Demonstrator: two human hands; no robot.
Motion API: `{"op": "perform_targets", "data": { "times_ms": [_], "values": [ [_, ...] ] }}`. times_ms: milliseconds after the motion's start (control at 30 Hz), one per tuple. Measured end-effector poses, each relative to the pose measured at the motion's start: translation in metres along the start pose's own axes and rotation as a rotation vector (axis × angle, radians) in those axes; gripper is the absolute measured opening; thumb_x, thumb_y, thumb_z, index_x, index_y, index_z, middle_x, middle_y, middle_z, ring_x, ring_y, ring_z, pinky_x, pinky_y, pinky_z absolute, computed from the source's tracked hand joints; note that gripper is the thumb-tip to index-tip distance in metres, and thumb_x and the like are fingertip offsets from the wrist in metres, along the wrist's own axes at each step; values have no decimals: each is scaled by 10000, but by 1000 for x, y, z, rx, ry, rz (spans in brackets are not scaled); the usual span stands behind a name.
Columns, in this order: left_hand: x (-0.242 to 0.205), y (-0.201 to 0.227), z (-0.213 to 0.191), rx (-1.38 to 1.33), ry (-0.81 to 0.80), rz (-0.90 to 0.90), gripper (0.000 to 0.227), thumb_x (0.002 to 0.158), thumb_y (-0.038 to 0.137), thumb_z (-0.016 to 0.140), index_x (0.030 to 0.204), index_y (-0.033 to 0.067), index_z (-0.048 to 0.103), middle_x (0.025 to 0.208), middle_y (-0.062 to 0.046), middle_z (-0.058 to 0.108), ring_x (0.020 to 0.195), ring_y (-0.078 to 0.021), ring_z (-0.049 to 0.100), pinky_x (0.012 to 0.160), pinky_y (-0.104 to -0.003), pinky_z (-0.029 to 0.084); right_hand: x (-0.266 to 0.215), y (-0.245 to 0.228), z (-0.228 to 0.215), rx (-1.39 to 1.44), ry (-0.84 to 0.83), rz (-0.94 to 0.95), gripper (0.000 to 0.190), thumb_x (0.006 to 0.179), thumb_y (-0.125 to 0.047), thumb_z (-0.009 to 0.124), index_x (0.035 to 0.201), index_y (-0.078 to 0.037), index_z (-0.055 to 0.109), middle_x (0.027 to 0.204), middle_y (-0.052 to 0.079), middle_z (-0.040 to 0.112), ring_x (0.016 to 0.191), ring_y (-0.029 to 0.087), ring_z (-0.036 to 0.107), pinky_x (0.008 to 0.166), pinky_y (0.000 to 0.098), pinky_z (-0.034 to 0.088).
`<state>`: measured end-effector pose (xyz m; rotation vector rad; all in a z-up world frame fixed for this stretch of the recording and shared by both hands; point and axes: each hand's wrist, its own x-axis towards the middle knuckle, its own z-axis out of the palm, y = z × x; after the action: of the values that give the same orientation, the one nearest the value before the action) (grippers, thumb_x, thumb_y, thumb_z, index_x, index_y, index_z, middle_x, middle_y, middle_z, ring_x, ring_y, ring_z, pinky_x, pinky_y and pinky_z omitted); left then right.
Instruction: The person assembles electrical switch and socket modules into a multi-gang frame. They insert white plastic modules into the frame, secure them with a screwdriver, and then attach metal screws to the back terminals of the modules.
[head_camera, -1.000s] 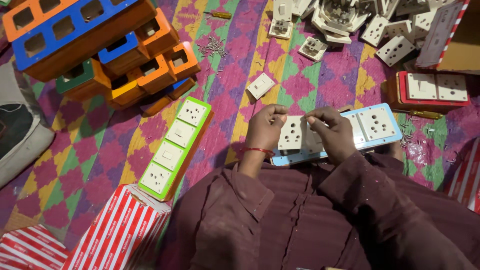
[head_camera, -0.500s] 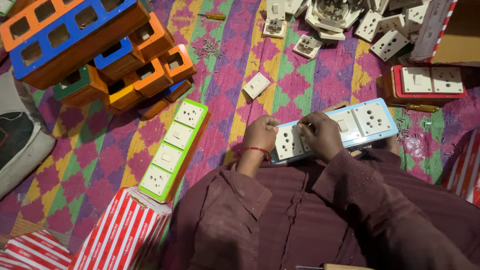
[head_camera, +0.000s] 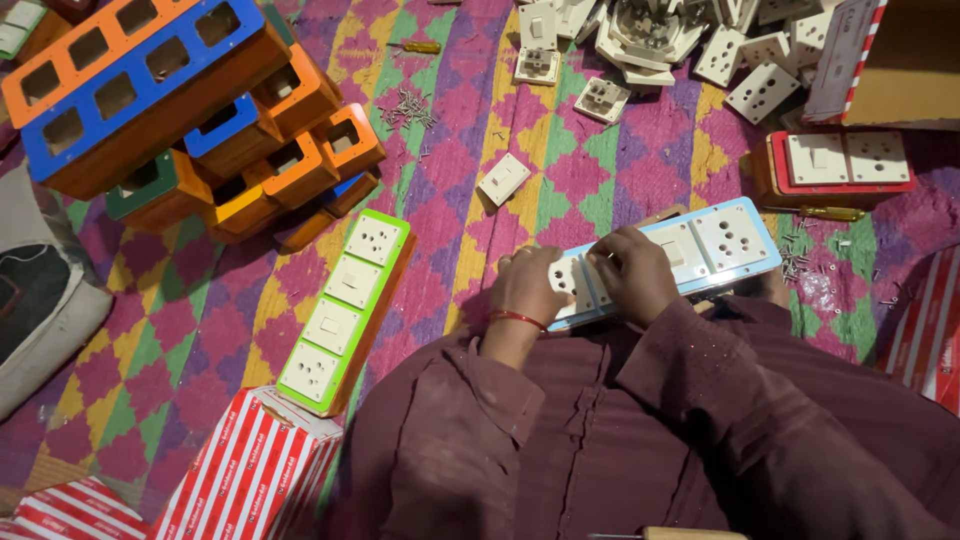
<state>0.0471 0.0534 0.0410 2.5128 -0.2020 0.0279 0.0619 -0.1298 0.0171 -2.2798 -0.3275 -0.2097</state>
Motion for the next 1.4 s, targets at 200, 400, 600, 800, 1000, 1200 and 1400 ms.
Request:
{"op": "perform_targets", "data": {
  "times_ms": [200,400,600,800,1000,1200,1400],
  "values": [
    [-6,8,4,171,-342,-145,983,487,194,992,1364,159,549,1317,-143,528,1277,-416,436,929,-497,493,0,-2,4,-63,-35,-21,100,897,-115,695,942,-38,739,952,140,656,836,368,669,747,446,531],
    [-5,6,18,82,-90,-41,460,653,98,870,1067,160,679,1261,-135,597,1274,-362,515,1002,-453,520,0,1,7,-44,-22,-41,105,890,-115,699,946,-32,732,941,142,652,830,363,671,747,441,536],
    [3,5,6,135,-90,-114,1012,418,186,1019,1317,98,563,1401,-213,497,1344,-440,404,1028,-611,404,2,2,10,-67,5,-88,96,898,-106,700,946,-29,729,949,136,657,838,363,669,748,442,541],
    [2,5,3,149,-198,-83,832,537,214,960,1270,105,584,1308,-134,594,1273,-369,531,993,-528,484,9,1,18,-118,15,-267,79,853,-89,719,908,-32,723,935,144,658,858,381,658,751,470,532],
    [1,6,3,163,-200,-72,739,605,171,902,1284,158,611,1252,-151,606,1216,-391,551,978,-526,492,12,-12,12,-149,-17,-283,98,843,-77,698,927,-27,703,923,151,652,828,384,651,721,479,525],
    [2,3,8,136,-201,-77,718,622,118,858,1296,117,611,1249,-182,608,1197,-415,556,977,-477,507,19,-33,6,-260,-55,-236,80,869,-107,684,903,-35,690,885,159,633,800,390,641,704,498,512],
    [3,-6,18,118,-149,-40,683,609,82,843,1257,107,630,1232,-188,623,1180,-415,565,994,-458,494,15,-28,14,-273,-7,-228,115,839,-115,692,922,-36,681,898,151,636,815,381,640,718,486,506]
  ]
}}
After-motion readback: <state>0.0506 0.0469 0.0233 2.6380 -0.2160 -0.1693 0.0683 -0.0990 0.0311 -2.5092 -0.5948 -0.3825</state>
